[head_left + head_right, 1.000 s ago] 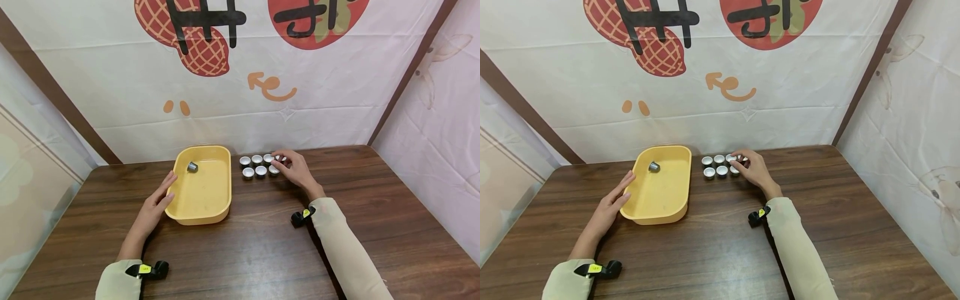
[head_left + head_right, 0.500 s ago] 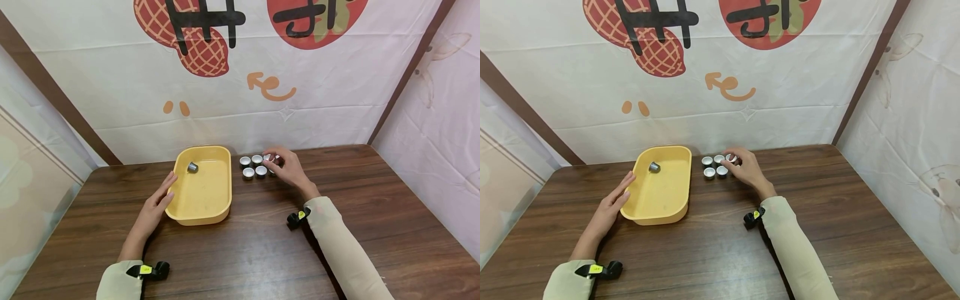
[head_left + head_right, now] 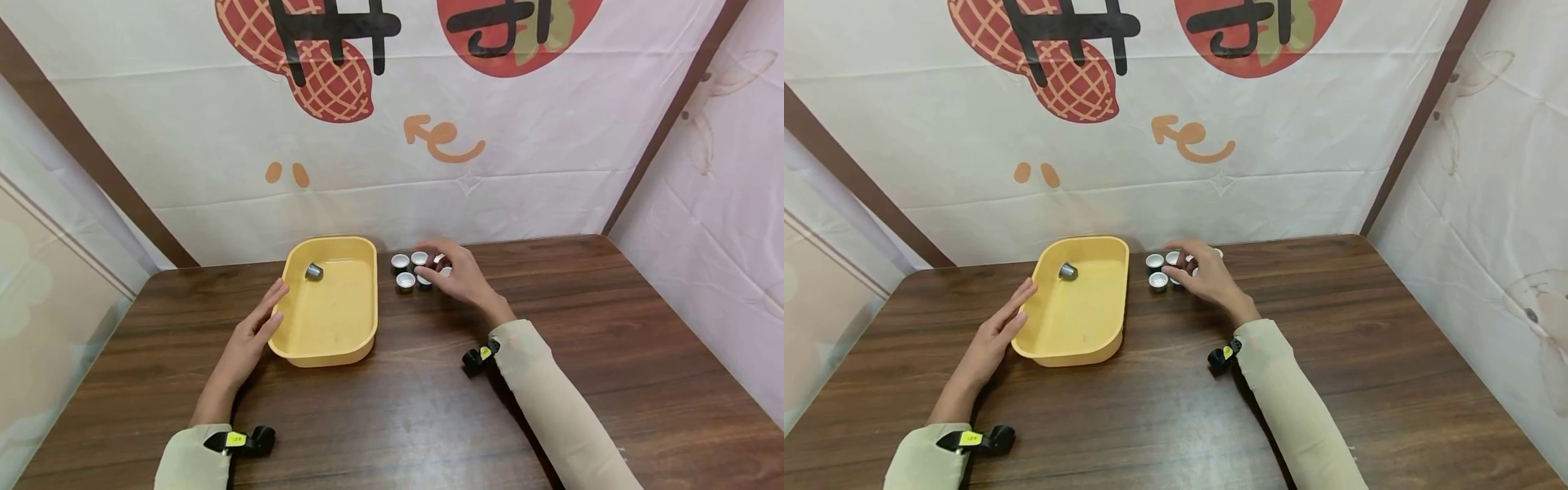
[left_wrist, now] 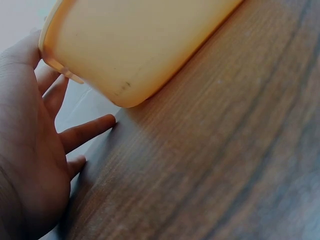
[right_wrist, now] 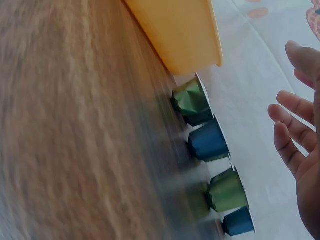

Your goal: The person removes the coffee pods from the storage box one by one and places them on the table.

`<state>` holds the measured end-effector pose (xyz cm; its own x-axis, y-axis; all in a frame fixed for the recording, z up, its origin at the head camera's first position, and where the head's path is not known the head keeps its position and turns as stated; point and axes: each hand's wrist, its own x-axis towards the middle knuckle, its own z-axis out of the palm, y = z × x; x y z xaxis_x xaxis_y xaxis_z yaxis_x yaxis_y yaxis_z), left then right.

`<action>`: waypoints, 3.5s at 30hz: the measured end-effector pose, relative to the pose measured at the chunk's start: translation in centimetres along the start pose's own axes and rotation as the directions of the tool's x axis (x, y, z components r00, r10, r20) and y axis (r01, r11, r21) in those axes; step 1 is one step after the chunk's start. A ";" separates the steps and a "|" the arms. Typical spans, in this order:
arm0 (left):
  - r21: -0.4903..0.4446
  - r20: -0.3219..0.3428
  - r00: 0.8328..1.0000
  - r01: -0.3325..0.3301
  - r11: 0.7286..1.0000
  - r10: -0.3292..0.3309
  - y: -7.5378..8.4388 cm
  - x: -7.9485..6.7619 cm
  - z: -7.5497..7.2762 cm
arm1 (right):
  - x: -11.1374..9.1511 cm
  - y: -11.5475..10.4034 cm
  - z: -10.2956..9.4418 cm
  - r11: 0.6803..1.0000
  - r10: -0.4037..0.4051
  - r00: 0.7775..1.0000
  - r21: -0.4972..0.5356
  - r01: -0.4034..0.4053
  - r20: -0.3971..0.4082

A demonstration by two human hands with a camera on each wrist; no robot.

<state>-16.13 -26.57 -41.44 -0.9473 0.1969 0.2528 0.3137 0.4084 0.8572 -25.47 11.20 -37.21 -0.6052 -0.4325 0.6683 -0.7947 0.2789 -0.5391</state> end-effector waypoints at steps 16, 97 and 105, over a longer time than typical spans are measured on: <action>0.012 -0.014 1.000 0.005 1.000 -0.005 -1.7 0.0 0.2 | 0.3 2.0 2.7 0.995 -0.093 0.992 0.038 0.090 0.083; 0.002 0.004 1.000 -0.001 1.000 0.001 -1.7 0.0 -0.2 | 10.5 -0.4 13.8 0.981 0.054 0.777 -0.178 0.075 0.627; -0.002 0.001 1.000 0.010 1.000 -0.010 -1.5 -0.1 -0.3 | 10.8 -0.5 14.4 0.954 0.136 0.751 -0.291 0.077 0.646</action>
<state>-16.55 -27.43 -42.58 -0.9503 0.1938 0.2438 0.3041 0.4084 0.8606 -30.94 -6.00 -37.13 -0.5326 -0.8408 0.0972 -0.8181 0.4819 -0.3138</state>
